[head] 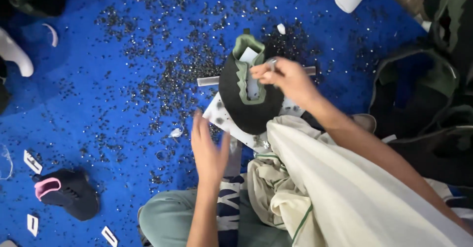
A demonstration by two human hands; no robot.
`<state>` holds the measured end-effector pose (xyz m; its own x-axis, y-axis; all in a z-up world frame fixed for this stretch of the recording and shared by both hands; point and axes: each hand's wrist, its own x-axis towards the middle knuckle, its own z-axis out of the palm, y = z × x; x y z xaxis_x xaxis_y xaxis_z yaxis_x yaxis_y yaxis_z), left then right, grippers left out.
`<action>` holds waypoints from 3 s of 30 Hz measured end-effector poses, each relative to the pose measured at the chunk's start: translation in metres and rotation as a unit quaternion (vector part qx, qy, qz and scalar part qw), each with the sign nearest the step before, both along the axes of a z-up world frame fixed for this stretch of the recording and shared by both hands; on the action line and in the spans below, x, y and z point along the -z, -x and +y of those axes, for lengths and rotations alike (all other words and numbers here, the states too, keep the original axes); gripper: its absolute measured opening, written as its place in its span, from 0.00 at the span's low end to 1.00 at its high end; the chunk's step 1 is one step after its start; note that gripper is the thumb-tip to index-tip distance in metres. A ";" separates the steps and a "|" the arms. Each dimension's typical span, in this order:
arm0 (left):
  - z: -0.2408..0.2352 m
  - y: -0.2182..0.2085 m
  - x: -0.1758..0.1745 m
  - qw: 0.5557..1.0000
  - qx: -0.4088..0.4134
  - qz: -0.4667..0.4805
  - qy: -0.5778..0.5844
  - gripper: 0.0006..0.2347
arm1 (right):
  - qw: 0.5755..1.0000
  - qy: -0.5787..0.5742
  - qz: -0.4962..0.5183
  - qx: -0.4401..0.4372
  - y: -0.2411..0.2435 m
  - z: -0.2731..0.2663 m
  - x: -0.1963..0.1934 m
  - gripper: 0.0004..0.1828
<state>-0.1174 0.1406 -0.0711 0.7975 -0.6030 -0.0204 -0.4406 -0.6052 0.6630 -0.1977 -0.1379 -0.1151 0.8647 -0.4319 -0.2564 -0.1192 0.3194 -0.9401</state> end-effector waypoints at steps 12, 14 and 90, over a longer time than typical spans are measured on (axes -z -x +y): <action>0.093 0.099 -0.025 0.933 0.022 0.150 -0.327 0.43 | 0.991 0.086 -0.039 -0.099 -0.008 0.030 0.047 0.04; 0.100 0.102 -0.026 0.934 0.002 0.172 -0.313 0.43 | 0.988 0.119 -0.052 -0.089 -0.008 0.029 0.046 0.04; -0.027 0.044 -0.050 0.912 -0.061 0.052 0.403 0.18 | 0.963 0.257 -0.078 0.007 -0.038 0.009 0.034 0.07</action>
